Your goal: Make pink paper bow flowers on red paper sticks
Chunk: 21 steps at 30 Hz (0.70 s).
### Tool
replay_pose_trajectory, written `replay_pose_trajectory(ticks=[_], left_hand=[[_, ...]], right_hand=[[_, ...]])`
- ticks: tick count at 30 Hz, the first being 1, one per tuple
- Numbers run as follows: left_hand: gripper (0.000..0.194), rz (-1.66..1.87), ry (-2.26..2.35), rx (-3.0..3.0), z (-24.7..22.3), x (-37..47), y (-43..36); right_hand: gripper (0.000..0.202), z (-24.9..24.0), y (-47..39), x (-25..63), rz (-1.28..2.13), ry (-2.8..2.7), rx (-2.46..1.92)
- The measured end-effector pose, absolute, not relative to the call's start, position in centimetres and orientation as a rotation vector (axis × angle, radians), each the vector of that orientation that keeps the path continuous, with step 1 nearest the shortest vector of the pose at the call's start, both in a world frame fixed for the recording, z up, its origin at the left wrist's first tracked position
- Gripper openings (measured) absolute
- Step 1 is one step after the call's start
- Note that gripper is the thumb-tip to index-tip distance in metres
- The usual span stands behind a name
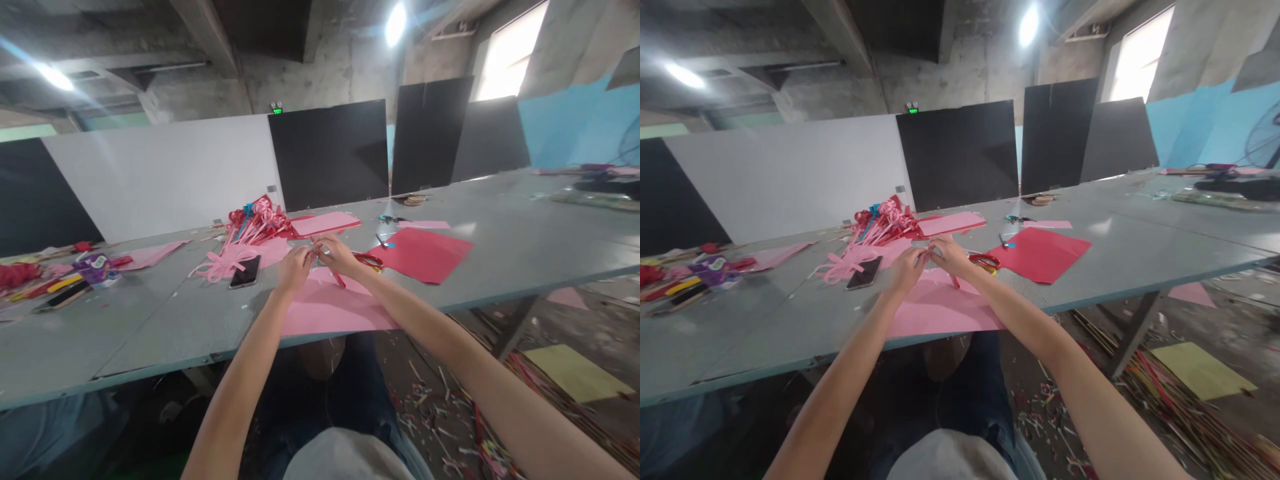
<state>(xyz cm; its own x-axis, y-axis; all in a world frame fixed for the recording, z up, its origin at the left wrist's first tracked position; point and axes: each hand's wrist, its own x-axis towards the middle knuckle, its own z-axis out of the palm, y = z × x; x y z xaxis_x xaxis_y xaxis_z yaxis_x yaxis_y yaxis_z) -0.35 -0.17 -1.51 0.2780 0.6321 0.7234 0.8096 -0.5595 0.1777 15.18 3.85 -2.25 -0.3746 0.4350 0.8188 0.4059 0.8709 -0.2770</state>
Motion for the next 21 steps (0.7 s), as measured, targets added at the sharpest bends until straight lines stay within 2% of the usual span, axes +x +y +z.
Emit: replay_pose_trajectory(ticks=[21], left_hand=[[0.015, -1.163, -1.360, -2.258, -1.54, -0.11, -0.21]], right_hand=[[0.010, -2.15, 3.51, 15.17, 0.020, -1.976, -0.652]])
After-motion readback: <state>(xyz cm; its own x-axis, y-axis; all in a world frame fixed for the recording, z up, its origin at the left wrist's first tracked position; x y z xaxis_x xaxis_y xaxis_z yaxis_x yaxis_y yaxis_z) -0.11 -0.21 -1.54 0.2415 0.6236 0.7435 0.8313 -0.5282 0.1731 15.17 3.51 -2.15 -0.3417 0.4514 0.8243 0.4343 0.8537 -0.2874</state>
